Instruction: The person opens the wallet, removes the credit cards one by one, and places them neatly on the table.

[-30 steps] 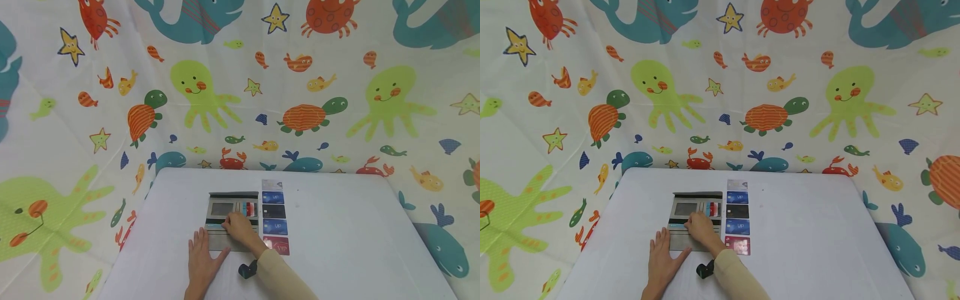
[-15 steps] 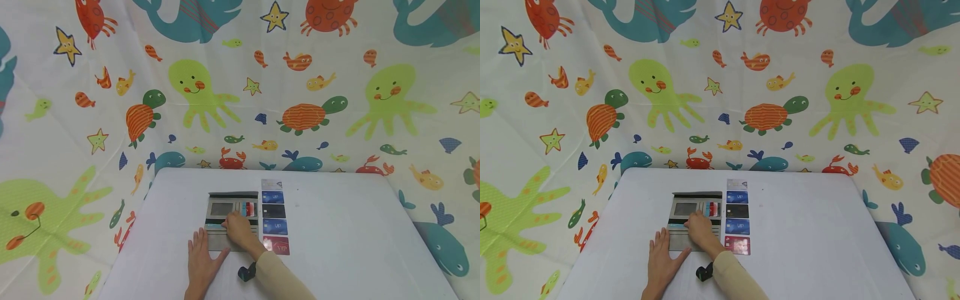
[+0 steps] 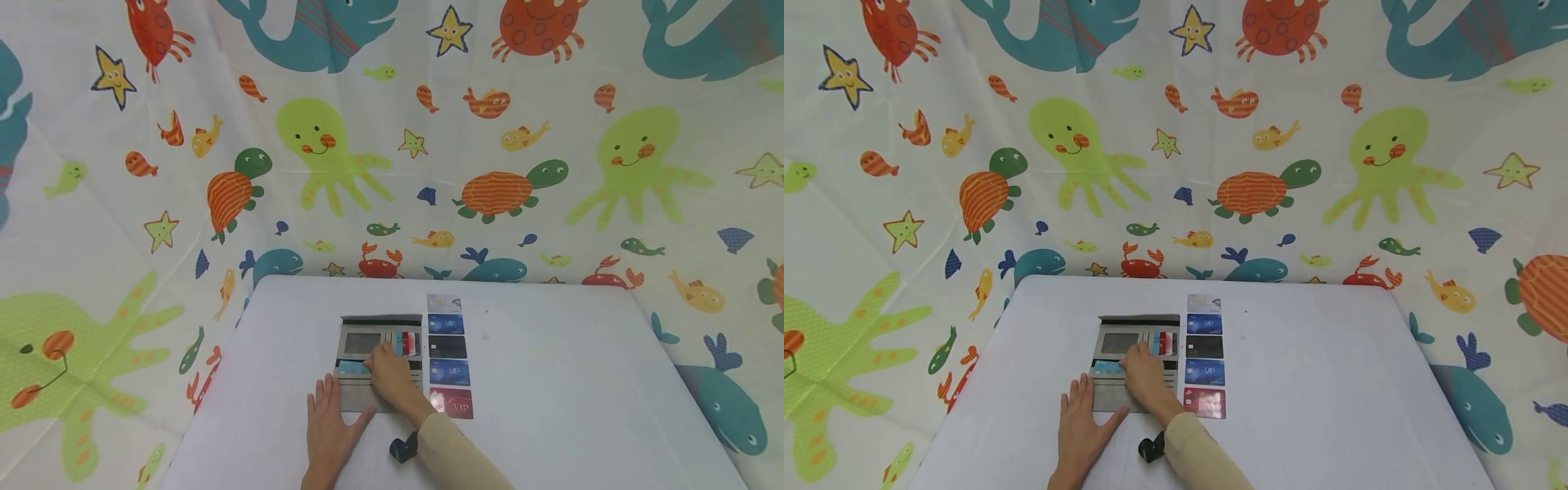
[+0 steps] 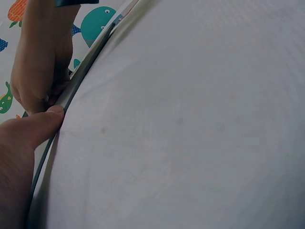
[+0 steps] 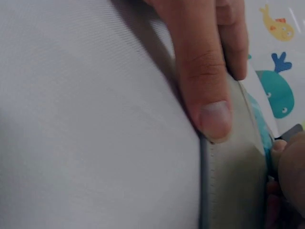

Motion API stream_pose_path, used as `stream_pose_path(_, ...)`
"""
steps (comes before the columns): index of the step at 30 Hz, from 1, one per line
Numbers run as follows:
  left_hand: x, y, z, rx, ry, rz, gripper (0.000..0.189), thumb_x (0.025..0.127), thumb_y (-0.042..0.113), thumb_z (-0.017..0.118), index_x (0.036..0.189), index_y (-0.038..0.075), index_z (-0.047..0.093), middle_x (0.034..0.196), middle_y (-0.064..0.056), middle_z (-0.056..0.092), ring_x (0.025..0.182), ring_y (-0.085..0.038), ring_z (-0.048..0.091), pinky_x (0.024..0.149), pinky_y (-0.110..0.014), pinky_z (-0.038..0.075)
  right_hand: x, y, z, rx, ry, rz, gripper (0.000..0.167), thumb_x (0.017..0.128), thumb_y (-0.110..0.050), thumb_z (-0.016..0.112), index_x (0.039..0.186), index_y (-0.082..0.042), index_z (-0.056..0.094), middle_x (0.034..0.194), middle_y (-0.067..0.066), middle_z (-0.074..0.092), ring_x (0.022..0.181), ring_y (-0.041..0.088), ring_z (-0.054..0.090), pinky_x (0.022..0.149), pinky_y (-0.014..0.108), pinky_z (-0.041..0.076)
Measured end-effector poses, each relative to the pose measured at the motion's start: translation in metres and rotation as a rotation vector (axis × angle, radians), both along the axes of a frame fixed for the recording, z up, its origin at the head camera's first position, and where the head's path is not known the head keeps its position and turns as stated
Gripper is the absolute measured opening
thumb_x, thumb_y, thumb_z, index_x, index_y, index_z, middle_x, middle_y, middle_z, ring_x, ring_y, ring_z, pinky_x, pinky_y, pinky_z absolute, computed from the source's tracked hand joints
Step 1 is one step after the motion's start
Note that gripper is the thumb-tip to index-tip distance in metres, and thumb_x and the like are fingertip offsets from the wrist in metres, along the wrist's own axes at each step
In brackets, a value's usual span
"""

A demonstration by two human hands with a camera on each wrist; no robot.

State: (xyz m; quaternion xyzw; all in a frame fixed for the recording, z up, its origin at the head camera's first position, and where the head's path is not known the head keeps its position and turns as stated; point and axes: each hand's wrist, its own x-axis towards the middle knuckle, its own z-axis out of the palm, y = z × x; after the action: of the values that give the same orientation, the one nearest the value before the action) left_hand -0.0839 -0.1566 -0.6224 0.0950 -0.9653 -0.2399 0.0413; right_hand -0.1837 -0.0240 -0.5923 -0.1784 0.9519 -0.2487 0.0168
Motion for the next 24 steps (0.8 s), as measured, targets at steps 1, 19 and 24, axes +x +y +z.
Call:
stream_pose_path(1,0.0,0.0003,0.0003,-0.003,-0.004,0.0,0.11,0.076,0.069,0.071,0.151,-0.004,0.038,0.16,-0.022,0.034,0.152,-0.041,0.026,0.124,-0.06,0.016,-0.0002,0.0007,0.0002,-0.001,-0.011,0.004,0.018,0.102,-0.028,0.057,0.098,-0.011,0.06,0.094,0.002,0.054,0.067,0.012,0.054,0.063,0.027,0.051)
stream_pose_path(19,0.0,0.0013,0.0007,-0.011,-0.006,0.005,0.11,0.076,0.07,0.07,0.151,-0.004,0.038,0.161,-0.021,0.033,0.153,-0.04,0.025,0.125,-0.058,0.014,-0.008,0.0087,0.0017,-0.033,-0.134,0.064,0.017,0.1,-0.031,0.061,0.104,-0.015,0.057,0.098,-0.001,0.052,0.073,0.01,0.05,0.068,0.025,0.049)
stream_pose_path(24,0.0001,0.0016,0.0021,-0.007,-0.004,0.008,0.109,0.077,0.068,0.071,0.151,-0.004,0.038,0.161,-0.021,0.033,0.153,-0.04,0.025,0.125,-0.058,0.015,-0.0076,0.008,0.0,-0.05,-0.098,0.056,0.017,0.101,-0.03,0.059,0.107,-0.014,0.057,0.102,0.001,0.053,0.072,0.01,0.051,0.067,0.024,0.051)
